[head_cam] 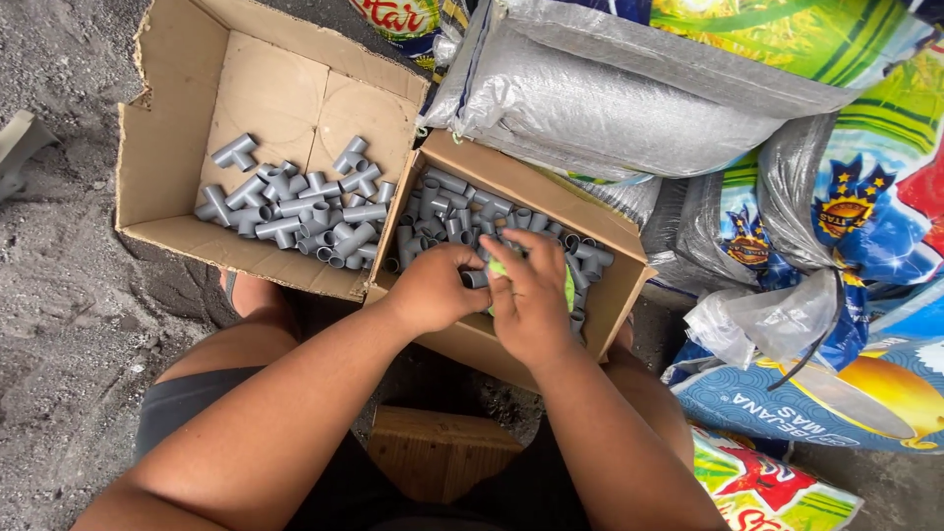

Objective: Cleaning grey PVC T-fittings with a green cloth and transferring them from one cardboard box to another.

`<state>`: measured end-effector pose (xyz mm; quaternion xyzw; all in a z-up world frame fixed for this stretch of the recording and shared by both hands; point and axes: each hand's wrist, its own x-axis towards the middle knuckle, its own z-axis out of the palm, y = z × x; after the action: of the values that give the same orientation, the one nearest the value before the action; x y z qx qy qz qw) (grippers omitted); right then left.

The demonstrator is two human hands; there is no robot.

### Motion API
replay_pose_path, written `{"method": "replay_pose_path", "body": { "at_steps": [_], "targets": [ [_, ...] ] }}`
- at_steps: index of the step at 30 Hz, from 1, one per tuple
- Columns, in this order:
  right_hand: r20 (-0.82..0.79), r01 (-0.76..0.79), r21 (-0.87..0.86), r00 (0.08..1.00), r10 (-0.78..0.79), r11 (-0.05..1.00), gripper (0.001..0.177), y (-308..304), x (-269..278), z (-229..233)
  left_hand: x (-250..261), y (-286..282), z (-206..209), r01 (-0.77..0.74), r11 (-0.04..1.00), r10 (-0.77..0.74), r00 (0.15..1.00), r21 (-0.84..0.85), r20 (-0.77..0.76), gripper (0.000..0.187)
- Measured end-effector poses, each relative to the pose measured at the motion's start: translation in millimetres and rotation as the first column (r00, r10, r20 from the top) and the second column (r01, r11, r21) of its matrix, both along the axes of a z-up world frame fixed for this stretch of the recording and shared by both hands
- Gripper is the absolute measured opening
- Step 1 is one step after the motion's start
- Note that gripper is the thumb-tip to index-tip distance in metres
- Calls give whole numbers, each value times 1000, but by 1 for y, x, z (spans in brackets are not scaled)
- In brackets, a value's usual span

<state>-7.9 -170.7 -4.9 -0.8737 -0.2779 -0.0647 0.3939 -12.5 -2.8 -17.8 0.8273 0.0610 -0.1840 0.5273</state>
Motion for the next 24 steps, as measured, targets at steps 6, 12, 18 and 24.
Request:
{"method": "replay_pose_path", "body": {
  "at_steps": [6, 12, 18, 24],
  "targets": [
    [-320, -61, -221, 947, -13, 973, 58, -11, 0, 3, 7, -9, 0, 45, 998, -37, 990, -49, 136, 36],
    [-482, -71, -247, 874, -59, 966, 58, -16, 28, 21, 15, -17, 1, -87, 982, 116, 980, -169, 165, 32],
    [-683, -54, -262, 716, -145, 963, 69, -17, 50, 36, 24, -16, 18, 20, 969, 38, 973, -248, 226, 24],
    [-807, -41, -233, 565, -169, 972, 72, -21, 59, 39, 32, -15, 23, 73, 955, 1, 969, -289, 247, 18]
  ]
}}
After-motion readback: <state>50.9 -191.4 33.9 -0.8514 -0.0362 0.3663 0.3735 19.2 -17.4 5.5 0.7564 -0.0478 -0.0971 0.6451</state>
